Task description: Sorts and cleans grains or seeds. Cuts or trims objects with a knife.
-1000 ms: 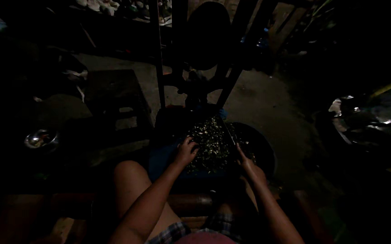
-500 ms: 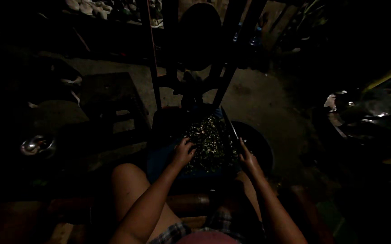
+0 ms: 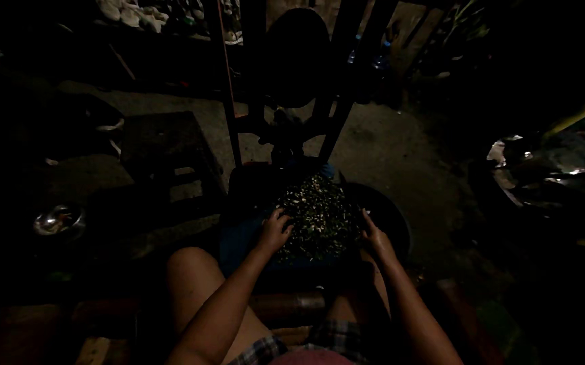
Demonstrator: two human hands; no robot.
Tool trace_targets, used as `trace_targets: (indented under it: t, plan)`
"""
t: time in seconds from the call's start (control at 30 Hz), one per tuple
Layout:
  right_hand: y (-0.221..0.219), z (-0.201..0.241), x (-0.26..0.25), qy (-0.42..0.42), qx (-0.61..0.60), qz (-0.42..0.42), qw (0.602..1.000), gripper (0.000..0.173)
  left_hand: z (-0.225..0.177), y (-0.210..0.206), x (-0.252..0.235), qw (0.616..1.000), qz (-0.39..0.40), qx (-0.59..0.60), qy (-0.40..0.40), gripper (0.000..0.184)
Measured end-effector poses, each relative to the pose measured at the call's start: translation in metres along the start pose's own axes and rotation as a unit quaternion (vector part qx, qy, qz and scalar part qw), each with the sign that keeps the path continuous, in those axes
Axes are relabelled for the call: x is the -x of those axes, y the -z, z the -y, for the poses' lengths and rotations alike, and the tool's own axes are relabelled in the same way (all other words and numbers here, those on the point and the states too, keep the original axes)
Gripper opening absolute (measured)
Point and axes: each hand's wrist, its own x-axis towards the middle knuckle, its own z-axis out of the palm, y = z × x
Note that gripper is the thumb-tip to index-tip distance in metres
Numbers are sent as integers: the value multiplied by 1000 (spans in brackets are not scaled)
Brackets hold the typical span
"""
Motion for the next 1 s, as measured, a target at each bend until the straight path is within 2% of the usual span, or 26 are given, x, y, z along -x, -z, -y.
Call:
trace_targets:
  t: [0.13, 0.23, 0.37, 0.43, 0.53, 0.63, 0.67, 0.73, 0.8, 0.9, 1.0]
  plan:
    - [-19, -2, 22, -22, 85, -13, 996, 64, -1, 1, 0, 1000, 5, 4, 5, 36]
    - [-18, 2, 38, -6, 141, -17, 990, 63, -2, 1, -1, 1000, 8, -2, 6, 36]
    - [-6, -11, 30, 64, 52, 18, 996, 61, -1, -2, -1, 1000, 7, 2, 6, 36]
    - [10, -5, 35, 72, -1, 23, 997, 60, -1, -3, -1, 1000, 6, 3, 5, 36]
    - [22, 6, 46, 98, -59, -54, 992, 58, 0, -5, 0, 1000, -5, 7, 2, 35]
    - [9, 12, 47, 103, -68, -112, 986, 60, 0, -3, 1, 1000, -3, 1, 2, 35]
    - [1, 14, 48, 85, -29, -108, 990, 61, -1, -3, 1, 1000, -5, 1, 0, 35]
    - [-10, 23, 53, 29, 93, -40, 994, 62, 0, -3, 1, 1000, -6, 0, 0, 35]
    - [-13, 26, 49, 5, 125, 27, 992, 62, 0, -2, 1, 1000, -8, -1, 0, 35]
    - [-2, 27, 39, 18, 41, 40, 998, 61, 1, 0, 3, 1000, -8, 4, 2, 34]
    - [6, 36, 46, 77, -30, -38, 996, 62, 0, 2, 1, 1000, -2, 10, 8, 35]
